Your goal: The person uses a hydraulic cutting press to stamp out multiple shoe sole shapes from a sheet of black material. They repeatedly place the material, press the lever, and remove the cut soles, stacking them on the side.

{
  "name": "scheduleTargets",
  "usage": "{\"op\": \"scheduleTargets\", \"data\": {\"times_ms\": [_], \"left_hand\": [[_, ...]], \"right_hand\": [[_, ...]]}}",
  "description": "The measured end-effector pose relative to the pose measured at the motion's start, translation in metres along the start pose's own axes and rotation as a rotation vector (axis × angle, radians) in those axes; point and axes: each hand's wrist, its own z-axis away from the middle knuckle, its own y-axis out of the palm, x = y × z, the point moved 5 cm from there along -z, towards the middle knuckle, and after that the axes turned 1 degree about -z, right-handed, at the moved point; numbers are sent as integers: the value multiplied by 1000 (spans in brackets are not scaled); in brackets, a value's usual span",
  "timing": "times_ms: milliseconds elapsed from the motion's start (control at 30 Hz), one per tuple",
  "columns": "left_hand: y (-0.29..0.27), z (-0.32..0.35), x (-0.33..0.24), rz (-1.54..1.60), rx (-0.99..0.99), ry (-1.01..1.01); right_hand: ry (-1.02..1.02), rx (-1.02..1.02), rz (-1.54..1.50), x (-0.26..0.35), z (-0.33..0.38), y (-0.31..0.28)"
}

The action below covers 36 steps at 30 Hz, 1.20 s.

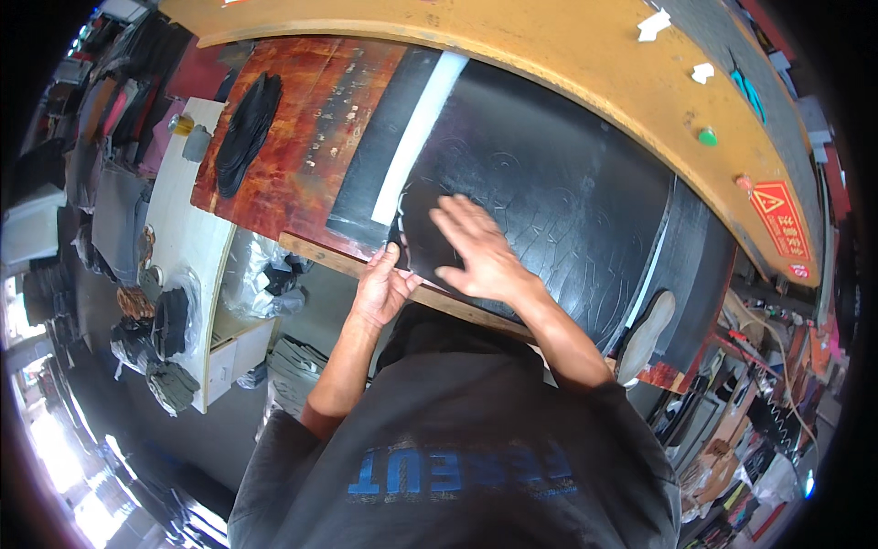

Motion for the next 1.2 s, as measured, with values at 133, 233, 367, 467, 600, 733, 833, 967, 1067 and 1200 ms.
{"op": "scheduleTargets", "data": {"times_ms": [133,233,367,467,600,733,833,967,1067,1200], "left_hand": [[0,0,-7,22,-22,-10],[-1,1,-9,57,23,38],[-15,-3,-2,-3,-208,22],[-15,-8,0,-53,-190,55],[-20,-8,1,66,-245,65],[-13,7,17,53,-269,54],[9,17,52,91,-187,-52],[40,11,87,185,-112,-172],[54,6,89,226,-81,-152],[60,8,83,30,-119,12]], "right_hand": [[-87,210,75,-2,-44,37],[-138,230,73,-14,-47,38],[732,-104,-824,-65,-53,-17],[485,-622,-1329,-69,-51,-116],[101,-729,-1175,-63,-37,-214],[122,-521,-460,-43,-21,-188],[0,10,-3,-24,-14,-99],[-196,415,138,-34,19,-16],[-262,351,69,-50,35,-8],[-310,295,47,-56,24,-16]]}}
